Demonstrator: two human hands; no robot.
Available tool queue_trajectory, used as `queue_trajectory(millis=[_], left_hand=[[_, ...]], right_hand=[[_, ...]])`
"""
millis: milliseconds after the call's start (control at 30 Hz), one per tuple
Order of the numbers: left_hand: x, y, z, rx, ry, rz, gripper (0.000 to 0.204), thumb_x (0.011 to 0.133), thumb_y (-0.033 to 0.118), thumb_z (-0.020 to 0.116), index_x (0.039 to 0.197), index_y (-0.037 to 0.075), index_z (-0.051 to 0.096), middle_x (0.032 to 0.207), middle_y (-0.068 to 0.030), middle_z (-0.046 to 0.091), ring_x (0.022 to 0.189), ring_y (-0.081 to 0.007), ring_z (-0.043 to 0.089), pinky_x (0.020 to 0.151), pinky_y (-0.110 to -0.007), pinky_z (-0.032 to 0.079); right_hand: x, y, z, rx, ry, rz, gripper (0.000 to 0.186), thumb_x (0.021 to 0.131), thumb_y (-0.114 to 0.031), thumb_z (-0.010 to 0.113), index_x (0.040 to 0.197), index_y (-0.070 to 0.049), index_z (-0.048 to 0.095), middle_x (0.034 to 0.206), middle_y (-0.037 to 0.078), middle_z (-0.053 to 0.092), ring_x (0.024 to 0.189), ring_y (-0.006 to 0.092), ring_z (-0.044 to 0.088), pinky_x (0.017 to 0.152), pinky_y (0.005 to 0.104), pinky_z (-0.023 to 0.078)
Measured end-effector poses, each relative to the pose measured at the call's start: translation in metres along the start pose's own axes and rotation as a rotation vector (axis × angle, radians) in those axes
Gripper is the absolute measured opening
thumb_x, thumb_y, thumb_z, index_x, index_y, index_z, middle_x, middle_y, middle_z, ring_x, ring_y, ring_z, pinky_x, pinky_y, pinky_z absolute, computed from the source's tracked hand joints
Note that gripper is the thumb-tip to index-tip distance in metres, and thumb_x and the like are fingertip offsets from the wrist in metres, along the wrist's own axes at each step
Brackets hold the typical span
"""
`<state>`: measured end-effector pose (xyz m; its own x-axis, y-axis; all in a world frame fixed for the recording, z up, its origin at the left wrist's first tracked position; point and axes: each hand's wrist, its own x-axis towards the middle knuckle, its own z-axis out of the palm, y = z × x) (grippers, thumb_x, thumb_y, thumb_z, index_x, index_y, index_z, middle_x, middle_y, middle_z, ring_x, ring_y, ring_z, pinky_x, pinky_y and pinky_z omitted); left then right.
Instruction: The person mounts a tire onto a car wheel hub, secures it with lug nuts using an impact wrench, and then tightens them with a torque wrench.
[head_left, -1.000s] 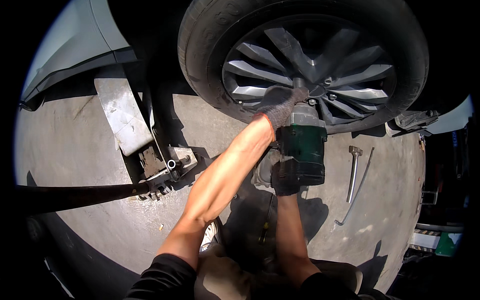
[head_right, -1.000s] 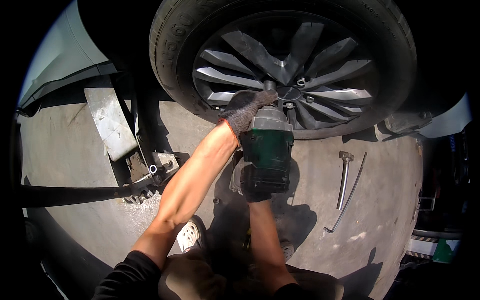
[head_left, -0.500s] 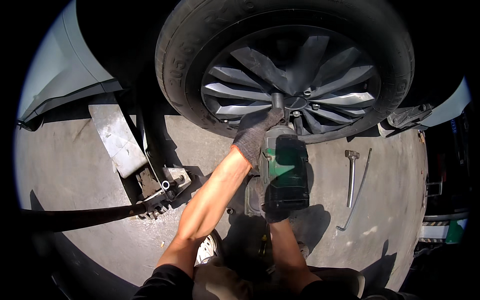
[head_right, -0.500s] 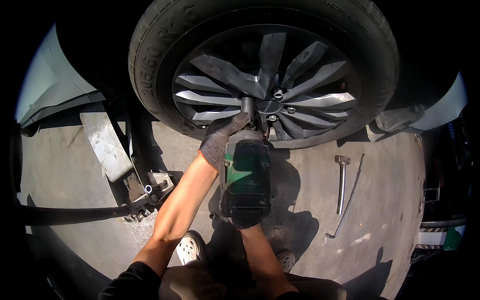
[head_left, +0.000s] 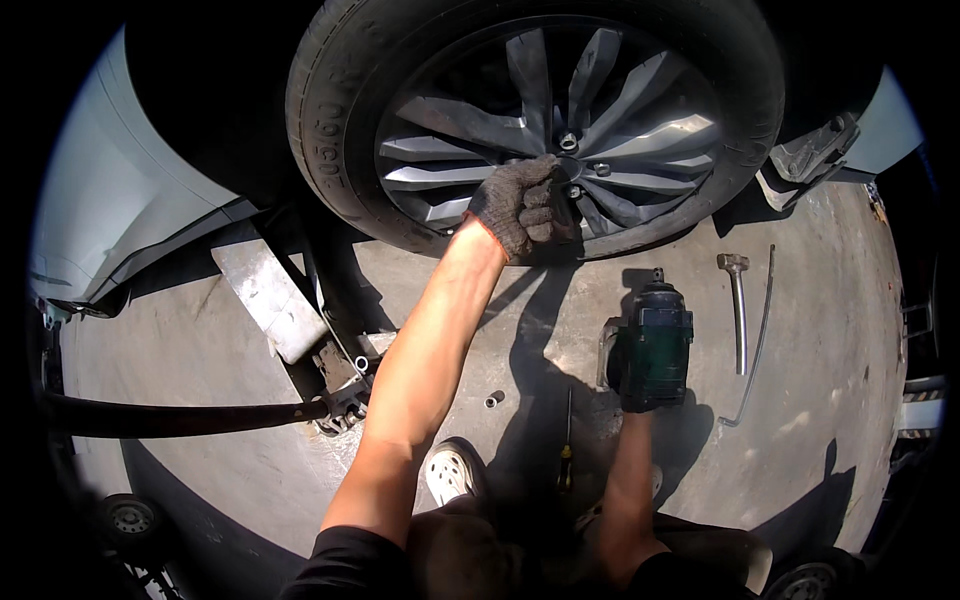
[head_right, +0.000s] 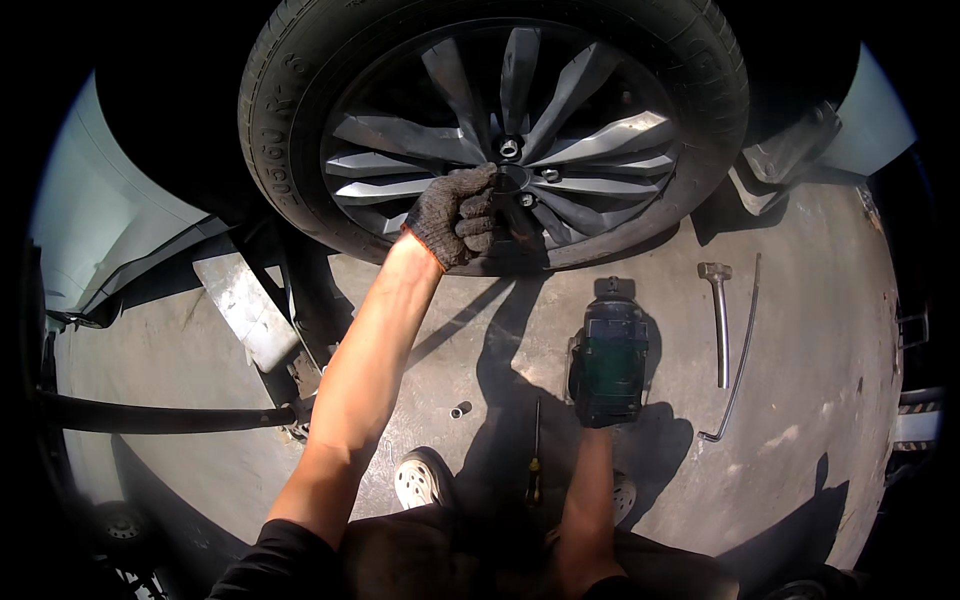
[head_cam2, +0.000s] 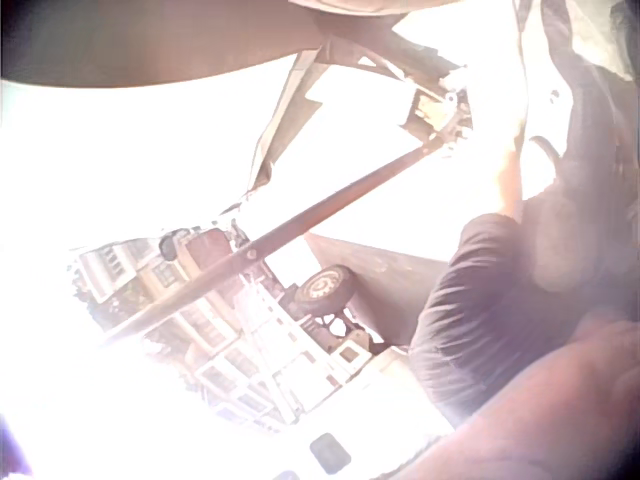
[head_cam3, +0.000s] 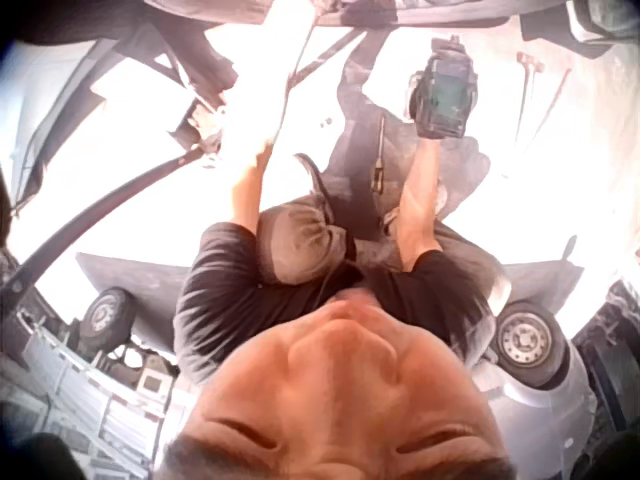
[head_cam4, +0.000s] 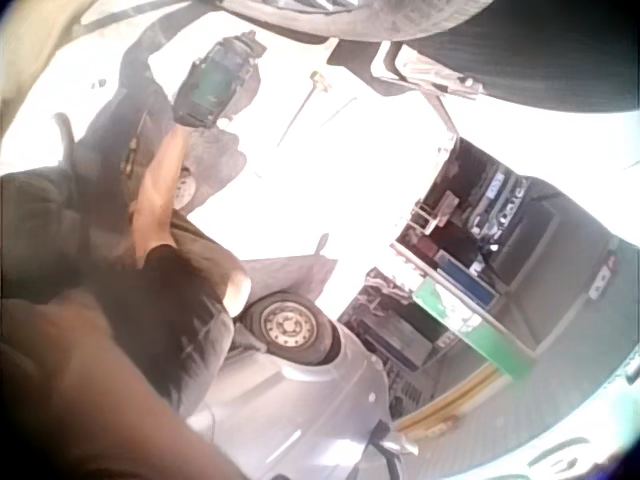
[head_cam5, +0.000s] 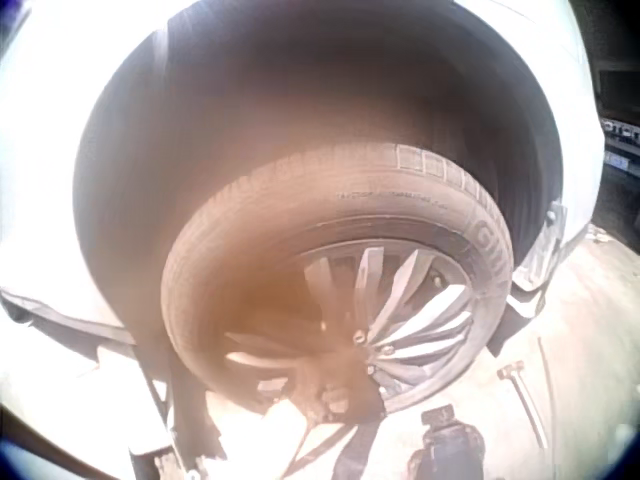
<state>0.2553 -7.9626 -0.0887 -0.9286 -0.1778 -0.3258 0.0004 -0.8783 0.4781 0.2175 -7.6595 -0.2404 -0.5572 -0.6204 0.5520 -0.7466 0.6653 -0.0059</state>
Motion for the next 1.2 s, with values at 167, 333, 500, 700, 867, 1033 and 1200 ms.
queue_trajectory(millis=[167, 333, 500, 700, 867, 1033, 1200], left_hand=[[0.006, -0.004, 0.004, 0.04, -0.082, -0.052, 0.018, 0.095, 0.02, 0.053, 0.081, 0.01, 0.057, 0.048, 0.0073, 0.035, 0.034, -0.0077, 0.029, 0.032, -0.023, 0.021], [0.001, 0.003, 0.0, 0.027, -0.047, -0.042, 0.016, 0.099, 0.019, 0.048, 0.088, 0.008, 0.055, 0.049, 0.0061, 0.031, 0.036, -0.0075, 0.028, 0.033, -0.023, 0.021], [0.009, -0.007, 0.006, 0.032, 0.019, -0.059, 0.017, 0.099, 0.018, 0.047, 0.092, 0.005, 0.057, 0.048, 0.0063, 0.028, 0.034, -0.0073, 0.025, 0.032, -0.023, 0.02], [-0.004, -0.006, 0.004, 0.096, -0.042, 0.053, 0.018, 0.099, 0.019, 0.049, 0.086, 0.007, 0.056, 0.048, 0.0059, 0.031, 0.035, -0.0072, 0.026, 0.032, -0.024, 0.019], [0.012, -0.012, 0.019, 0.014, 0.169, -0.049, 0.02, 0.1, 0.019, 0.05, 0.084, 0.009, 0.056, 0.048, 0.0063, 0.031, 0.035, -0.0073, 0.026, 0.033, -0.023, 0.017], [-0.025, 0.009, -0.001, 0.058, 0.187, -0.033, 0.015, 0.099, 0.018, 0.049, 0.09, 0.01, 0.058, 0.047, 0.0062, 0.028, 0.033, -0.008, 0.022, 0.033, -0.023, 0.017], [-0.014, -0.007, -0.001, 0.096, 0.248, 0.022, 0.017, 0.099, 0.018, 0.049, 0.102, 0.005, 0.06, 0.046, 0.0081, 0.028, 0.032, -0.0065, 0.024, 0.031, -0.024, 0.016]], right_hand=[[-0.039, 0.073, 0.05, 0.278, 0.145, 0.262, 0.043, 0.096, -0.031, 0.055, 0.133, -0.009, 0.052, 0.127, 0.012, 0.059, 0.114, 0.027, 0.058, 0.101, 0.0416, 0.045], [-0.064, 0.077, 0.051, 0.885, -0.063, 0.651, 0.043, 0.097, -0.031, 0.053, 0.134, -0.01, 0.052, 0.128, 0.011, 0.059, 0.114, 0.027, 0.057, 0.102, 0.0424, 0.045], [-0.072, 0.086, 0.06, 1.039, -0.155, 0.77, 0.043, 0.098, -0.032, 0.052, 0.135, -0.01, 0.051, 0.128, 0.011, 0.058, 0.115, 0.027, 0.057, 0.102, 0.0432, 0.045], [-0.074, 0.089, 0.058, 1.236, -0.271, 0.88, 0.044, 0.099, -0.033, 0.05, 0.137, -0.01, 0.051, 0.129, 0.011, 0.057, 0.116, 0.0271, 0.056, 0.102, 0.0441, 0.045], [-0.106, 0.124, 0.05, 1.529, -0.474, 1.152, 0.044, 0.1, -0.033, 0.049, 0.138, -0.01, 0.05, 0.13, 0.011, 0.057, 0.116, 0.0271, 0.055, 0.102, 0.0449, 0.045], [-0.07, 0.197, 0.001, 1.059, -0.644, 0.822, 0.065, 0.08, -0.014, 0.07, 0.141, -0.008, 0.048, 0.136, 0.011, 0.054, 0.124, 0.0271, 0.052, 0.104, 0.041, 0.042], [-0.014, 0.362, 0.08, -0.043, -0.687, 0.873, 0.045, 0.078, -0.023, 0.069, 0.118, -0.007, 0.056, 0.122, 0.02, 0.059, 0.112, 0.0375, 0.058, 0.097, 0.0467, 0.047]])
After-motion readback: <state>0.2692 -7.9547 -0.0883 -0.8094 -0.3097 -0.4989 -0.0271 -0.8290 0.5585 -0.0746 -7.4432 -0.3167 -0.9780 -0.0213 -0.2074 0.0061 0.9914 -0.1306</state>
